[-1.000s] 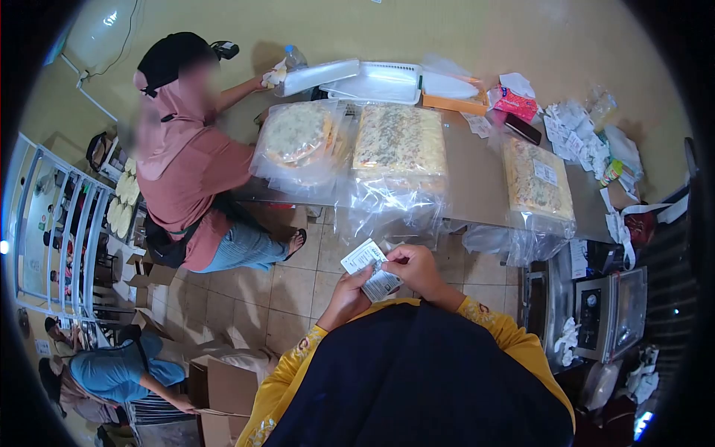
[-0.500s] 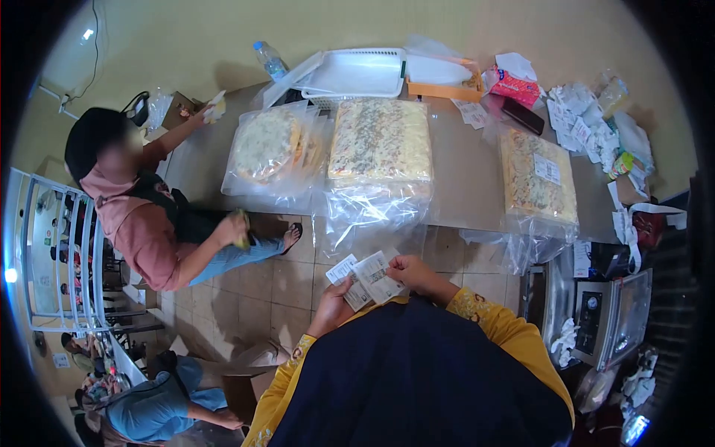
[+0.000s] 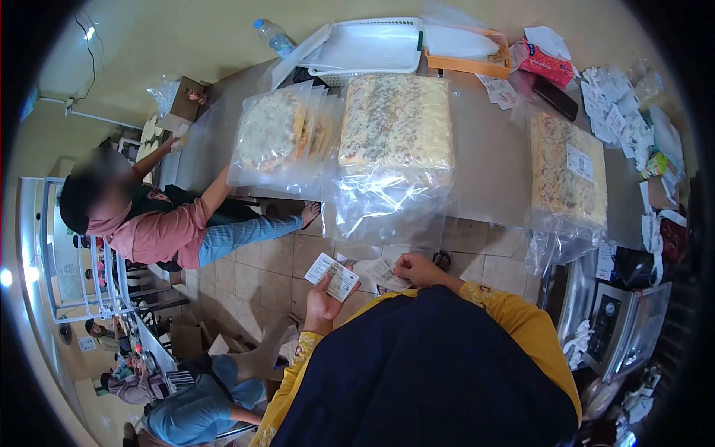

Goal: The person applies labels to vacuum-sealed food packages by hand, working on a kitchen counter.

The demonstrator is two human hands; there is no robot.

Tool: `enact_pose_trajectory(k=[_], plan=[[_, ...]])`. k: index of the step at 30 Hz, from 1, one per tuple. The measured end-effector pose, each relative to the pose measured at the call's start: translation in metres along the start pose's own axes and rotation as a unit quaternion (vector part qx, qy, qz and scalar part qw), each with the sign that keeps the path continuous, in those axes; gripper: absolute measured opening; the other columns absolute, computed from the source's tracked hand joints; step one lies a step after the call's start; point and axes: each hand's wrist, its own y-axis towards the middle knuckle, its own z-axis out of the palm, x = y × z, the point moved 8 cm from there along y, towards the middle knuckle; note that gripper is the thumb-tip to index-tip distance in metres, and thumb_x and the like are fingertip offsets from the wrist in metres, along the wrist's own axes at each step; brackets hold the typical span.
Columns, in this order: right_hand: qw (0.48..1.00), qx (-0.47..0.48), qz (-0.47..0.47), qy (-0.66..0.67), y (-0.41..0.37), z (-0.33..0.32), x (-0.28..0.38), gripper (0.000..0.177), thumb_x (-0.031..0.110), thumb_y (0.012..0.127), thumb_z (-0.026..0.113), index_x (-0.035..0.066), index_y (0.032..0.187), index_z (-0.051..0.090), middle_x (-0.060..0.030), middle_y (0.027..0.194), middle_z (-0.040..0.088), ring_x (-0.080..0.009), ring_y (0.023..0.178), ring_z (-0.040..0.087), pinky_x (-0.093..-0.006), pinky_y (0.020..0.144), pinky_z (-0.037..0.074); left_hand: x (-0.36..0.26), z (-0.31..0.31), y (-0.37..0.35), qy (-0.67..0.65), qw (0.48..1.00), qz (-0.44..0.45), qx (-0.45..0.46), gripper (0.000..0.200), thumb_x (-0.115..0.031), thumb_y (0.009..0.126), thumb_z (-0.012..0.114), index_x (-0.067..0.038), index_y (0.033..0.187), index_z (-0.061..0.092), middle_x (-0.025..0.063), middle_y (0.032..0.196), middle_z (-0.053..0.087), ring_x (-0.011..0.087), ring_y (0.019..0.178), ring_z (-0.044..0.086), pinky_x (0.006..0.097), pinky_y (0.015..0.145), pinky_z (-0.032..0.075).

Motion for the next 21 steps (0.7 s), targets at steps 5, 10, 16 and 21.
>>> enact_pose_trajectory(k=[5,10,16,21], plan=[[0.992,-0.032,-0.028,0.118,0.016,0.010,0.012,0.007,0.008,0.080,0.058,0.004,0.075,0.056,-0.0005,0.069,0.056,-0.0061,0.057,0.047,-0.0214,0.051,0.039,-0.016,-0.007,0.005,0.057,0.998,-0.001,-0.008,0.037,-0.016,0.093,0.036,-0.011,0.129,0.037,0.0165,0.127,0.044,0.0346,0.119,0.043,0.0636,0.091,0.035],[0.957,-0.063,0.065,0.274,0.029,0.020,0.000,0.010,0.010,0.081,0.050,0.004,0.077,0.056,-0.0066,0.067,0.056,-0.0108,0.041,0.042,-0.0253,0.039,0.034,-0.028,-0.013,0.009,0.057,0.996,-0.057,0.026,0.037,-0.014,0.093,0.035,-0.010,0.130,0.035,0.0176,0.128,0.044,0.0344,0.119,0.044,0.0616,0.092,0.036],[0.868,-0.107,0.049,0.482,0.043,0.054,0.008,0.018,0.023,0.088,0.051,0.006,0.095,0.053,-0.0066,0.076,0.058,-0.0118,0.036,0.041,-0.0267,0.034,0.031,-0.052,-0.010,0.007,0.128,0.982,-0.112,0.081,0.038,-0.010,0.093,0.033,-0.005,0.131,0.032,0.0210,0.126,0.045,0.0351,0.118,0.044,0.0567,0.091,0.040],[0.842,-0.186,-0.066,0.502,0.049,0.052,0.013,0.019,0.024,0.086,0.058,0.006,0.083,0.054,-0.0036,0.065,0.055,-0.0095,0.037,0.038,-0.0249,0.035,0.031,-0.069,-0.017,0.014,0.161,0.959,-0.178,0.150,0.038,-0.009,0.093,0.034,-0.003,0.130,0.034,0.0220,0.124,0.046,0.0366,0.115,0.047,0.0524,0.090,0.043]])
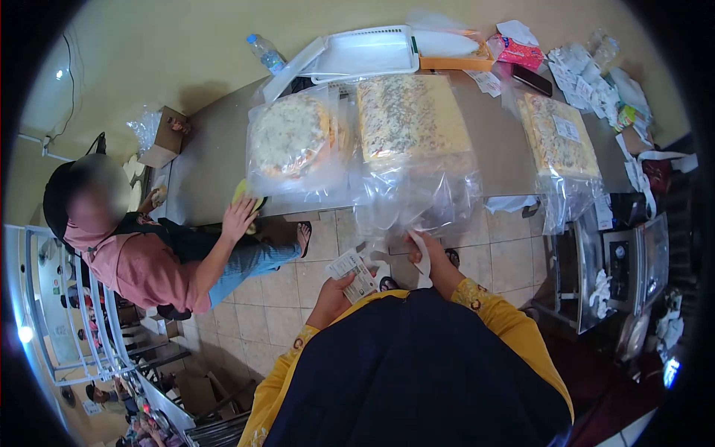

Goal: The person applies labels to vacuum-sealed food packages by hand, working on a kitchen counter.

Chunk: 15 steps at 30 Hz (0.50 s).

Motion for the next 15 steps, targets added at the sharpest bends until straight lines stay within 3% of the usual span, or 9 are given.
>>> enact_pose_trajectory(k=[8,13,15], plan=[[0.991,-0.038,-0.121,-0.033,-0.038,0.026,0.023,0.015,0.019,0.083,0.062,0.004,0.084,0.056,-0.0037,0.070,0.059,-0.0083,0.040,0.041,-0.0232,0.038,0.034,-0.009,0.031,0.000,0.077,0.992,-0.065,0.071,0.043,-0.009,0.089,0.043,-0.005,0.131,0.036,0.0177,0.126,0.046,0.0356,0.116,0.046,0.0532,0.090,0.043],[0.975,-0.111,-0.175,-0.077,-0.066,0.054,0.047,0.011,0.013,0.082,0.063,0.004,0.079,0.058,-0.0036,0.071,0.060,-0.0090,0.041,0.044,-0.0224,0.038,0.034,-0.001,0.057,0.011,0.065,0.976,-0.101,0.184,0.045,-0.011,0.089,0.046,-0.006,0.132,0.035,0.0143,0.128,0.046,0.0354,0.117,0.046,0.0525,0.090,0.043],[0.981,-0.061,-0.180,-0.048,-0.055,0.046,0.049,0.009,0.012,0.081,0.064,0.005,0.079,0.058,-0.0037,0.071,0.060,-0.0089,0.040,0.044,-0.0221,0.036,0.033,0.000,0.067,0.014,0.062,0.970,-0.105,0.209,0.045,-0.013,0.089,0.047,-0.006,0.132,0.035,0.0140,0.128,0.046,0.0356,0.117,0.045,0.0531,0.089,0.043]])
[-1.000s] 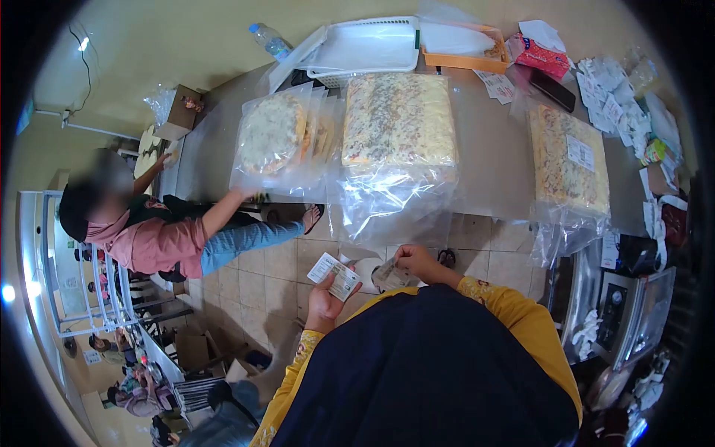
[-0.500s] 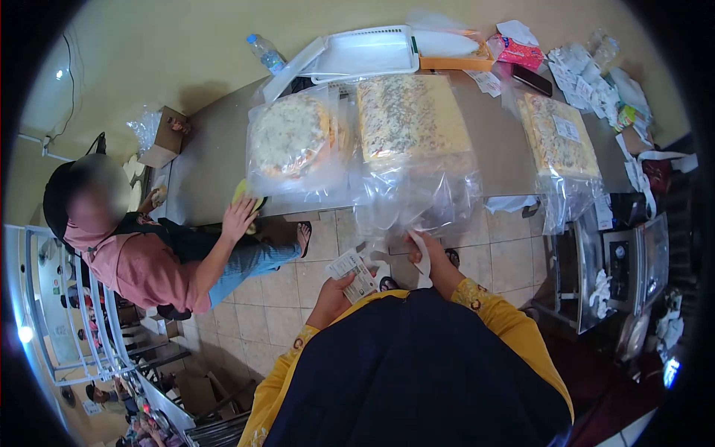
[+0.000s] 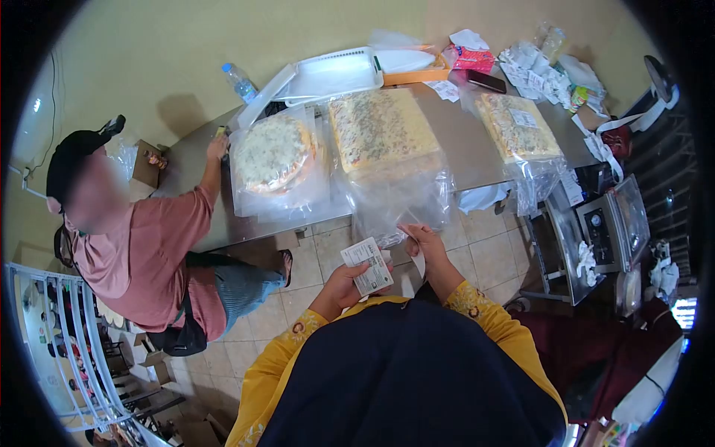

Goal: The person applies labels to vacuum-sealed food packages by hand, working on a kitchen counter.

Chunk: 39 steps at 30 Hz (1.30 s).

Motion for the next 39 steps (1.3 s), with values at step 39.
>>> enact_pose_trajectory(k=[39], plan=[[0.924,0.106,-0.011,-0.367,0.033,-0.035,0.057,0.022,0.021,0.081,0.065,-0.001,0.080,0.067,-0.0019,0.066,0.063,-0.0047,0.058,0.053,-0.0217,0.052,0.043,0.012,0.022,0.093,-0.161,0.985,0.050,-0.028,0.047,-0.014,0.087,0.053,-0.003,0.129,0.036,0.0177,0.113,0.055,0.0309,0.107,0.054,0.0517,0.089,0.044]])
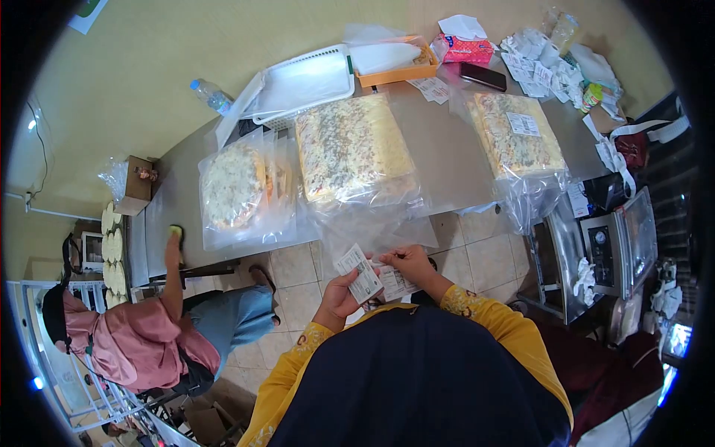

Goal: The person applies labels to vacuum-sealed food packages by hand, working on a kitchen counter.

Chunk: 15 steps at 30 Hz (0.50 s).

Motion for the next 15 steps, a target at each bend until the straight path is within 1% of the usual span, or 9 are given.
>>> enact_pose_trajectory(k=[5,8,11,13,15], plan=[[0.999,-0.003,0.011,-0.037,0.004,-0.006,-0.005,0.023,0.023,0.080,0.066,0.000,0.079,0.067,-0.0031,0.064,0.062,-0.0053,0.057,0.054,-0.0222,0.051,0.044,-0.011,-0.006,-0.004,-0.043,0.998,0.035,-0.014,0.047,-0.013,0.087,0.052,-0.005,0.131,0.035,0.0166,0.111,0.056,0.0274,0.106,0.055,0.0519,0.087,0.046],[0.999,-0.009,0.006,-0.032,0.006,-0.005,-0.011,0.024,0.024,0.080,0.066,0.000,0.081,0.068,-0.0038,0.064,0.063,-0.0057,0.057,0.054,-0.0228,0.052,0.044,-0.012,-0.006,-0.001,-0.076,0.996,0.034,0.016,0.049,-0.014,0.088,0.052,-0.007,0.133,0.034,0.0152,0.111,0.057,0.0258,0.106,0.055,0.0515,0.087,0.045],[1.000,-0.001,0.008,-0.015,0.007,-0.001,-0.015,0.025,0.024,0.080,0.066,-0.001,0.083,0.068,-0.0038,0.065,0.063,-0.0059,0.058,0.054,-0.0232,0.053,0.044,-0.002,-0.018,0.005,-0.087,0.995,0.029,-0.036,0.051,-0.014,0.088,0.052,-0.010,0.134,0.033,0.0125,0.110,0.058,0.0255,0.104,0.056,0.0514,0.087,0.045],[1.000,0.002,-0.003,-0.029,0.007,-0.001,-0.015,0.026,0.024,0.080,0.066,-0.001,0.084,0.068,-0.0034,0.066,0.063,-0.0060,0.058,0.053,-0.0232,0.053,0.044,0.005,-0.013,0.010,-0.082,0.996,0.017,-0.019,0.050,-0.014,0.087,0.052,-0.012,0.134,0.033,0.0111,0.110,0.058,0.0250,0.104,0.057,0.0514,0.087,0.045],[1.000,-0.013,-0.004,-0.003,0.008,0.000,-0.019,0.026,0.025,0.080,0.066,-0.001,0.085,0.067,-0.0035,0.067,0.063,-0.0059,0.059,0.053,-0.0231,0.054,0.044,0.003,-0.009,0.012,-0.084,0.996,0.018,-0.004,0.050,-0.013,0.087,0.052,-0.014,0.134,0.034,0.0099,0.110,0.058,0.0245,0.104,0.057,0.0515,0.087,0.045]])
